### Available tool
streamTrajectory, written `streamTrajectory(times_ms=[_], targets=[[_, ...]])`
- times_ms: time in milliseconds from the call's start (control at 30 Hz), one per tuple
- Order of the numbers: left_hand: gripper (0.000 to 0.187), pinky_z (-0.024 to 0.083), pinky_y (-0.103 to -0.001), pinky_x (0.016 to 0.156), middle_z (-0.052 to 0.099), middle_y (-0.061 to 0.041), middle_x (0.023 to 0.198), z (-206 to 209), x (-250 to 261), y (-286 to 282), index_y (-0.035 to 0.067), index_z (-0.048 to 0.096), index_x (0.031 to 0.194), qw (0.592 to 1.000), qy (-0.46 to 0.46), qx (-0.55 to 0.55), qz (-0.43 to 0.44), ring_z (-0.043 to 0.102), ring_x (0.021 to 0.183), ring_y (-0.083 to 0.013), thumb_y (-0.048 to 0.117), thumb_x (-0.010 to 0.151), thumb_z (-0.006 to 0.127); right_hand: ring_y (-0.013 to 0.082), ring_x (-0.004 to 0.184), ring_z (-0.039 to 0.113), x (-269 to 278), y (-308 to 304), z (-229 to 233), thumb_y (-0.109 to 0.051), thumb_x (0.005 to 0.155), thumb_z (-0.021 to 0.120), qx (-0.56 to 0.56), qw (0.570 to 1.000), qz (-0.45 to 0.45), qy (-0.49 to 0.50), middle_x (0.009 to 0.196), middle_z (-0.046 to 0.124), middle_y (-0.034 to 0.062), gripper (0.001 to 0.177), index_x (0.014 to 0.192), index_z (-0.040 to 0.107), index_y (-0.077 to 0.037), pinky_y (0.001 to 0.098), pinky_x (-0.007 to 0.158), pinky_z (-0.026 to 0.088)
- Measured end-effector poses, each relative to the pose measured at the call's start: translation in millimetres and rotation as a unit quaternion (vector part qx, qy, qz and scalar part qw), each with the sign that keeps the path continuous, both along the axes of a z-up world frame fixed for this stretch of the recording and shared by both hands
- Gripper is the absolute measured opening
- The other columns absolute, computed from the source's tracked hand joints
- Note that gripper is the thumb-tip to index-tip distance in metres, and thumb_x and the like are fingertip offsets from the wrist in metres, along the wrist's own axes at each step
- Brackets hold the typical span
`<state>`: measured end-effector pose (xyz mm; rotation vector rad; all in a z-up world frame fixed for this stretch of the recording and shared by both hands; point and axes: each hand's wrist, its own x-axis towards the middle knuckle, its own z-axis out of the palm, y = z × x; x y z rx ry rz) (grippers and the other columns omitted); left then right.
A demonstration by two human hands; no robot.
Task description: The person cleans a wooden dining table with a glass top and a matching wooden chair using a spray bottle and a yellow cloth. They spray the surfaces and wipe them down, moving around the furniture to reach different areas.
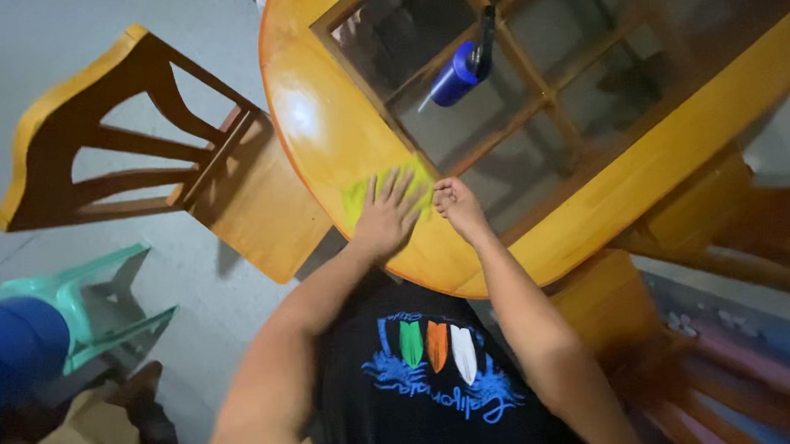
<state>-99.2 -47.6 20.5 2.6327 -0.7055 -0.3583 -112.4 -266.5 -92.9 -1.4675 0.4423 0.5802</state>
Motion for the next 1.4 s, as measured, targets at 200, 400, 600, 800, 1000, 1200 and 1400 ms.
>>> streamTrajectory(times_ms=[200,400,600,800,1000,1200,1400], targets=[[0.051,0.019,-0.052,0.135,0.033,-0.014,0.169,7.5,16.9,75.1,0.017,0.058,0.14,0.972,0.087,0.048,0.212,0.027,0.158,-0.0376,0.049,0.099,0.058,0.0071,0.077,0.057,-6.9,1.6,17.6,-0.008,0.098,0.063,-0.043,0.995,0.047,-0.082,0.087,0.062,-0.0015,0.015,0.113,0.065,-0.006,0.0223,0.069,0.05],[0.076,-0.003,-0.064,0.124,0.015,-0.018,0.171,16.9,30.3,23.5,0.015,0.035,0.162,0.935,-0.002,0.092,0.343,0.013,0.156,-0.0401,0.055,0.1,0.052,0.0053,0.08,0.055,-5.6,-3.0,27.6,-0.01,0.098,0.065,-0.039,0.99,0.078,-0.115,0.092,0.061,-0.0035,0.017,0.115,0.063,-0.006,0.0214,0.072,0.048],[0.067,0.003,-0.063,0.125,0.023,-0.014,0.171,1.6,-65.3,-35.9,0.024,0.041,0.16,0.977,-0.034,0.093,0.187,0.016,0.158,-0.037,0.054,0.101,0.052,0.0079,0.078,0.059,-3.4,-12.5,3.2,-0.013,0.102,0.061,0.04,0.993,0.071,-0.084,0.091,0.06,-0.0009,0.02,0.12,0.055,-0.007,0.0232,0.069,0.051],[0.066,0.007,-0.063,0.123,0.026,-0.01,0.167,5.5,-94.7,0.1,0.028,0.045,0.155,0.98,0.023,0.046,0.194,0.017,0.156,-0.0339,0.053,0.095,0.056,0.009,0.077,0.06,2.9,-15.7,-11.0,-0.012,0.1,0.062,0.042,0.992,0.077,-0.093,0.091,0.062,0.0009,0.02,0.118,0.057,-0.007,0.0246,0.067,0.052],[0.06,0.012,-0.059,0.128,0.023,-0.009,0.173,-15.2,-38.4,32.0,0.028,0.043,0.158,0.925,-0.057,-0.006,0.375,0.013,0.161,-0.0365,0.047,0.103,0.054,0.0084,0.075,0.057,3.2,-12.9,-1.1,-0.016,0.1,0.065,-0.008,0.987,0.11,-0.12,0.089,0.063,0.0007,0.019,0.115,0.061,-0.006,0.025,0.067,0.05],[0.061,0.008,-0.067,0.122,0.019,-0.009,0.171,-11.2,23.9,50.4,0.029,0.041,0.159,0.919,-0.038,0.043,0.39,0.006,0.158,-0.036,0.046,0.101,0.056,0.0075,0.084,0.058,1.1,-11.8,7.5,-0.015,0.098,0.065,-0.079,0.983,0.135,-0.099,0.093,0.063,-0.0031,0.022,0.117,0.064,-0.007,0.0232,0.076,0.05],[0.063,0.005,-0.065,0.125,0.017,-0.005,0.173,-5.5,60.3,74.7,0.034,0.041,0.158,0.926,0.008,0.027,0.376,0.003,0.16,-0.0327,0.049,0.099,0.057,0.0091,0.084,0.056,3.3,13.0,11.9,-0.016,0.098,0.066,-0.038,0.995,0.088,-0.032,0.093,0.062,-0.001,0.024,0.12,0.066,-0.006,0.0255,0.076,0.048]])
